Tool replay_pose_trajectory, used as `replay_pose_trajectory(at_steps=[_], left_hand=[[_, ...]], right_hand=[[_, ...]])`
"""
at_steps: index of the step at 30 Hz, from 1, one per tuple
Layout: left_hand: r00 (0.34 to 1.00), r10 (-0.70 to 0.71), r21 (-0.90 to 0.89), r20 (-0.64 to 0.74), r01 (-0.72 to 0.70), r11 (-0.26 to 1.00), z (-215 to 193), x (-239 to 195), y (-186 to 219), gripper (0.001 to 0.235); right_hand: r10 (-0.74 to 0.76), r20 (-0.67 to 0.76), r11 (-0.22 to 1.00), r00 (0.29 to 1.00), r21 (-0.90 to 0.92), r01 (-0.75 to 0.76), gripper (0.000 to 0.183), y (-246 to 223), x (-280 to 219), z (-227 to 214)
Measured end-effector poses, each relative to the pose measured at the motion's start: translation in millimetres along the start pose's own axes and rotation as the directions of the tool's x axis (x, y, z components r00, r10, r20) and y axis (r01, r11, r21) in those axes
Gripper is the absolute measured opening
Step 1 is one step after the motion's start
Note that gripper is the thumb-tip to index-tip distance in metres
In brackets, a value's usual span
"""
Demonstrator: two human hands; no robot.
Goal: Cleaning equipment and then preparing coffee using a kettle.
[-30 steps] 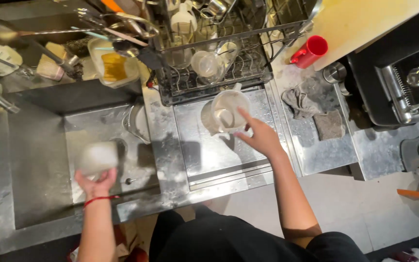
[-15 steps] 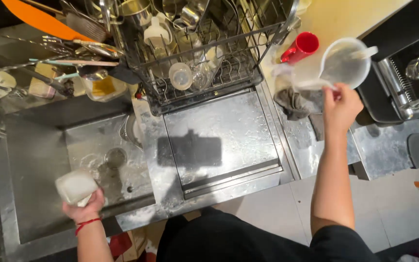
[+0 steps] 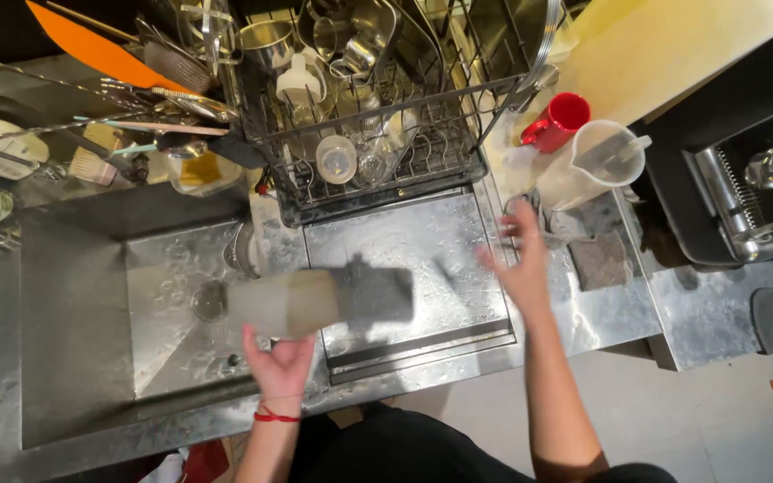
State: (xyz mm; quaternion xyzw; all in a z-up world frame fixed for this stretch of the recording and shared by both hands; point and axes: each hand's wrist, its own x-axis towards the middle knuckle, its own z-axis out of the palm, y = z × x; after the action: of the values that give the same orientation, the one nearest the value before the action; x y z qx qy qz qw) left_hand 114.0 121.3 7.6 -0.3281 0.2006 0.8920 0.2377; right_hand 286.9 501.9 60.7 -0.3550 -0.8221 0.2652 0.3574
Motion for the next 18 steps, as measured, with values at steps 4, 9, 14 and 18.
replay_pose_trajectory(at_steps=[4, 9, 14, 18], left_hand=[[0.915, -0.205, 0.126, 0.347, 0.171, 0.977, 45, -21, -57, 0.075], [0.634, -0.245, 0.364, 0.733, -0.062, 0.929, 126, -57, -48, 0.086], [0.651, -0.367, 0.725, 0.665, -0.445, 0.526, 68, -36, -27, 0.079], [0.837, -0.143, 0.814, 0.528, -0.547, -0.197, 8, -61, 16, 0.056]], right_hand=[[-0.307, 0.64, 0.767, 0.705, 0.605, -0.215, 0.126, -135, -57, 3], [-0.394, 0.218, 0.778, 0.893, 0.596, 0.198, 0.116, -154, -19, -7], [-0.309, -0.273, 0.676, 0.911, 0.611, 0.412, 0.104, -137, 90, -63], [-0.497, -0.321, 0.865, 0.806, -0.11, 0.49, 0.098, -131, 212, -64]])
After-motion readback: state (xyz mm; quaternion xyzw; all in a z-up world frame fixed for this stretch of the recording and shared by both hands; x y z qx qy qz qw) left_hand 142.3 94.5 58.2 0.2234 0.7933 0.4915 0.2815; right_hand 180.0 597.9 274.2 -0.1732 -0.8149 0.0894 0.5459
